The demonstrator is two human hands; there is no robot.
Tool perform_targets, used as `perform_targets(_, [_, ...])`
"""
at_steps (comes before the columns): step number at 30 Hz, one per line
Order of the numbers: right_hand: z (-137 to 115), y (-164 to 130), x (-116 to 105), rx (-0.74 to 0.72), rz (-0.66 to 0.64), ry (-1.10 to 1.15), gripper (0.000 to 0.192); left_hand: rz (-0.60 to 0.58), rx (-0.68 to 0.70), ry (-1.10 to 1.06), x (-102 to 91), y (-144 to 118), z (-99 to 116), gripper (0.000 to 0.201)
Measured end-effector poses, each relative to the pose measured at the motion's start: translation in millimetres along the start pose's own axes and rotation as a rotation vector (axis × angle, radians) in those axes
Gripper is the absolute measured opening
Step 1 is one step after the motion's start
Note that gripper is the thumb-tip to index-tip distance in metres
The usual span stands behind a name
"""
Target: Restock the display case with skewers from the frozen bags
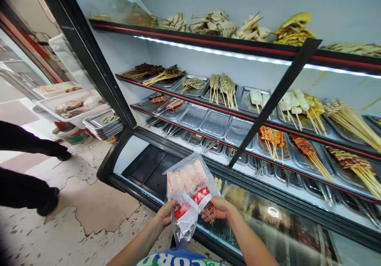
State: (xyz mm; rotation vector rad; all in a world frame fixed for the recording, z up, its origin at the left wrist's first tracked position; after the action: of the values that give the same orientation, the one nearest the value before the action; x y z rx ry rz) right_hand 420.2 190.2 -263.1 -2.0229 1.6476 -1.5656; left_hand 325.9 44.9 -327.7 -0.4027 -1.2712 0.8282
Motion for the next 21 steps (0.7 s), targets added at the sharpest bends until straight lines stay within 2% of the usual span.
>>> perform_targets(2, [-2, 5, -8, 0.008, 0.046, -0.064, 0.031, 0.015, 0.017, 0.04, -0.8, -1, 2, 0.024])
perform_targets(4, [-6, 11, -17, -0.022, 0.165, -0.156, 0.033, 0.026, 0.022, 0.056, 0.5, -4, 3, 0.027])
perform_targets(6, [-14, 14, -25, -0.101, 0.315, -0.246, 0.033, 0.047, 0.028, 0.064, 2.5, -7, 3, 0.03])
perform_targets(8, [-22, 16, -29, -0.193, 0.404, -0.279, 0.032, 0.071, 0.053, 0.061, 4.4, -11, 3, 0.034])
perform_targets(10, [-23, 21, -29, -0.22, 0.357, -0.219, 0.028, 0.071, 0.079, 0.048, 7.0, -12, 4, 0.038])
perform_targets(12, [-15, 31, -27, -0.171, 0.209, -0.089, 0.024, 0.063, 0.098, 0.038, 8.0, -12, 3, 0.042])
perform_targets(14, [-3, 40, -29, -0.085, 0.119, 0.062, 0.017, 0.059, 0.122, 0.047, 6.6, -10, 4, 0.048])
perform_targets(18, [13, 56, -38, 0.01, 0.147, 0.205, 0.023, 0.082, 0.167, 0.086, -0.3, -5, 7, 0.056])
perform_targets(21, [14, 64, -29, 0.009, 0.099, 0.259, 0.03, 0.104, 0.159, 0.103, -4.4, -4, 7, 0.052])
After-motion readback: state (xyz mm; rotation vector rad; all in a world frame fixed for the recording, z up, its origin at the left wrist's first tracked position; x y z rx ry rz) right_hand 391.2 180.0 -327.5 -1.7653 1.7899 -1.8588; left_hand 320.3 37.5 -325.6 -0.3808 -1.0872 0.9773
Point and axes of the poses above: each hand's wrist, its own y-axis towards the middle knuckle, its own x-axis out of the palm, z = x × y, the point moved 8 cm from there along y, towards the middle knuckle, and after that the axes turned 10 degrees about -z, right-handed, at the moved point
